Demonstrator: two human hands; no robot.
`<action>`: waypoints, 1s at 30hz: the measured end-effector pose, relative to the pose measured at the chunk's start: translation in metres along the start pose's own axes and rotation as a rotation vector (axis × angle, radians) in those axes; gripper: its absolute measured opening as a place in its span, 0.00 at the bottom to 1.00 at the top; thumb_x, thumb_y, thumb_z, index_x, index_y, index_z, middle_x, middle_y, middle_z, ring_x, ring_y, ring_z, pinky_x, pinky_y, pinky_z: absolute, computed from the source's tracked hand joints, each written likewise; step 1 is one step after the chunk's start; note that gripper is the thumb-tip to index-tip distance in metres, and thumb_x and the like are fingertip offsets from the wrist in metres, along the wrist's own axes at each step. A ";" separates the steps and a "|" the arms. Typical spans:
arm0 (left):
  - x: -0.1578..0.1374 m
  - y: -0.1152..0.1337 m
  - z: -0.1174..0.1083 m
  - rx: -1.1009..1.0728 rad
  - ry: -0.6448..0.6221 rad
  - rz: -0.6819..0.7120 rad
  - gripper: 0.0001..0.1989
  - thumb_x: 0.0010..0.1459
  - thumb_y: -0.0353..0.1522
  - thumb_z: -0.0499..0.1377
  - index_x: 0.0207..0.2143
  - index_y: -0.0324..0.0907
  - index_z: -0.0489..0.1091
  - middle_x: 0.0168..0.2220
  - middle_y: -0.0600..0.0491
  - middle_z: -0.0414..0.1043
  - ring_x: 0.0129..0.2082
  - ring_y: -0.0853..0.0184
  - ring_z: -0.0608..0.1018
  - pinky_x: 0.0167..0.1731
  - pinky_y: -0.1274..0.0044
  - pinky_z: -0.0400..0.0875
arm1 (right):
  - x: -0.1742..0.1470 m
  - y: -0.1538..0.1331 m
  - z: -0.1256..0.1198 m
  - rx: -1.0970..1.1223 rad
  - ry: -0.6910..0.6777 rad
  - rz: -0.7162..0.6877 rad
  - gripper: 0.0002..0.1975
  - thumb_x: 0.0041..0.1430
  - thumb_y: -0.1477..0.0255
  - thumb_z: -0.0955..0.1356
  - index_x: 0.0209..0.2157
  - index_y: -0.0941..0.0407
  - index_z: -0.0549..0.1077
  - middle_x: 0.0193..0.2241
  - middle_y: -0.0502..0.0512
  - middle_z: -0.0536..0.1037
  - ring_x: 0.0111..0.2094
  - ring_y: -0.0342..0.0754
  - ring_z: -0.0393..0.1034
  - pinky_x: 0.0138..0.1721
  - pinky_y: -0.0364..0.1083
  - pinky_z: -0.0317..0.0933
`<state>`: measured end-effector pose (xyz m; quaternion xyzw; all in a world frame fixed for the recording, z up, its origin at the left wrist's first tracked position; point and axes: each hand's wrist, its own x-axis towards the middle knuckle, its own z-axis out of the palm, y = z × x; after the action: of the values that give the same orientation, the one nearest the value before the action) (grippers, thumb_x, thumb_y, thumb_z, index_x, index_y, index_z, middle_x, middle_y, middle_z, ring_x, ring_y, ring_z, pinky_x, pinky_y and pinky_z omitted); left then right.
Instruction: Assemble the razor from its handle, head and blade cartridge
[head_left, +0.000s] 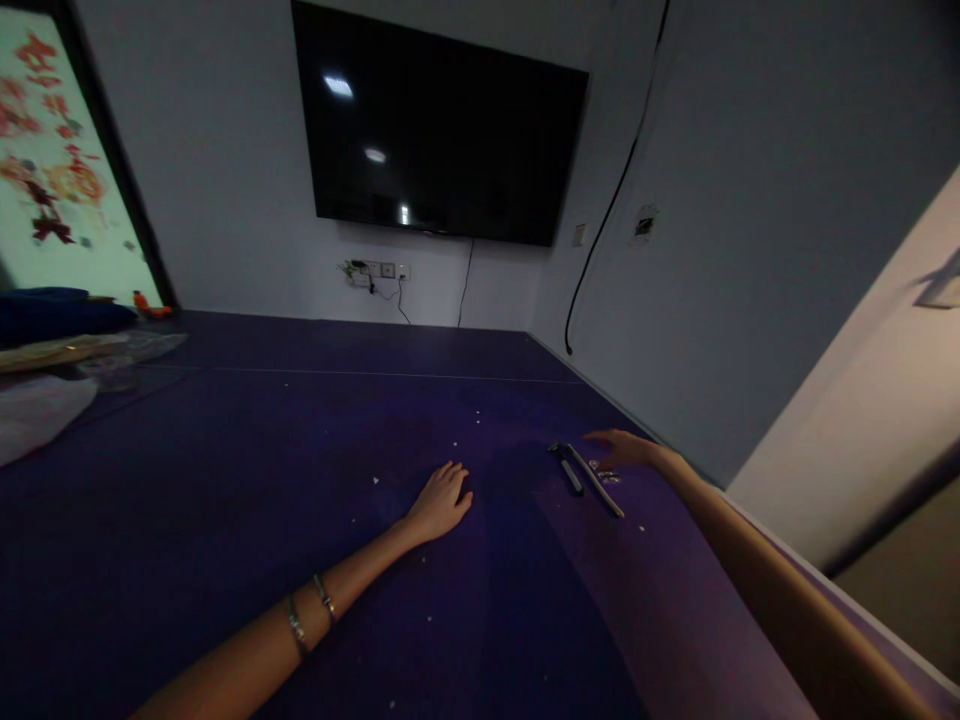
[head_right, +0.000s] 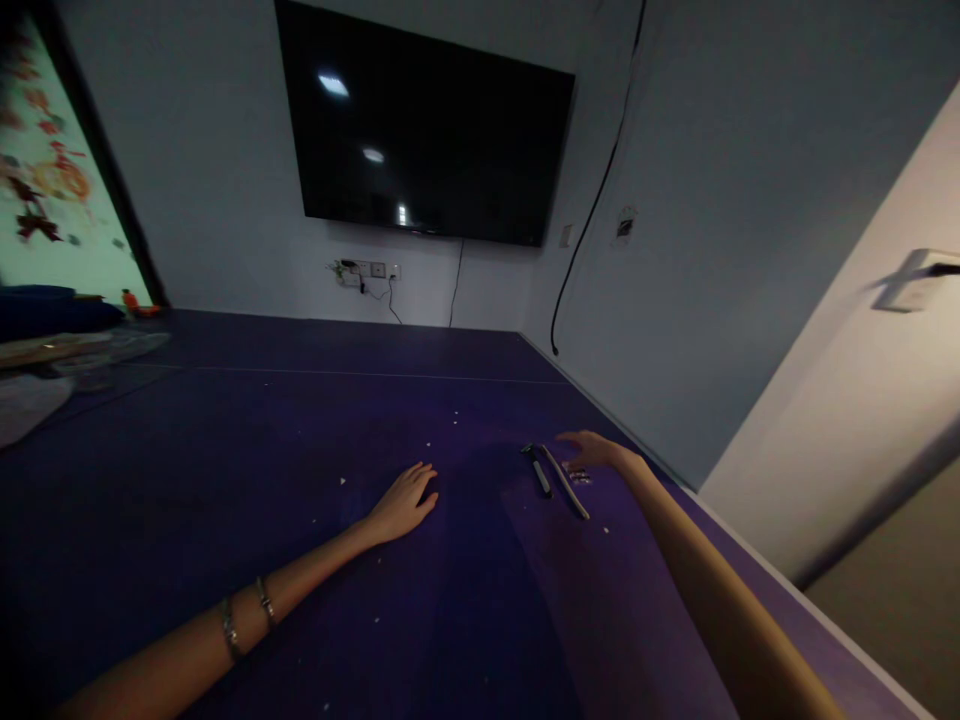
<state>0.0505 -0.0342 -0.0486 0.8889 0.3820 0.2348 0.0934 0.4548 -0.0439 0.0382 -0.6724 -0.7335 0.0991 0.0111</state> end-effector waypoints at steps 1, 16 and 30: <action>0.000 0.001 -0.001 -0.031 0.008 -0.010 0.19 0.57 0.36 0.49 0.49 0.36 0.62 0.55 0.42 0.61 0.58 0.58 0.59 0.56 0.64 0.54 | 0.003 -0.008 -0.001 0.006 0.040 -0.030 0.33 0.42 0.69 0.69 0.54 0.58 0.64 0.44 0.62 0.73 0.44 0.55 0.68 0.43 0.47 0.61; -0.015 -0.084 -0.063 0.077 0.154 -0.281 0.14 0.55 0.30 0.50 0.44 0.36 0.66 0.47 0.44 0.68 0.51 0.61 0.67 0.52 0.67 0.59 | 0.026 -0.154 0.075 0.145 0.276 -0.330 0.30 0.56 0.56 0.58 0.55 0.59 0.61 0.53 0.64 0.66 0.54 0.56 0.59 0.54 0.53 0.53; -0.060 -0.143 -0.085 0.288 0.098 -0.402 0.23 0.60 0.37 0.44 0.55 0.38 0.56 0.58 0.40 0.54 0.60 0.55 0.54 0.54 0.60 0.50 | 0.027 -0.165 0.125 -0.001 0.371 -0.029 0.32 0.58 0.55 0.53 0.54 0.63 0.63 0.57 0.65 0.60 0.59 0.59 0.48 0.56 0.55 0.47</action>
<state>-0.1179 0.0202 -0.0450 0.7869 0.5845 0.1974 -0.0080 0.2711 -0.0459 -0.0611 -0.6683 -0.7287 -0.0273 0.1472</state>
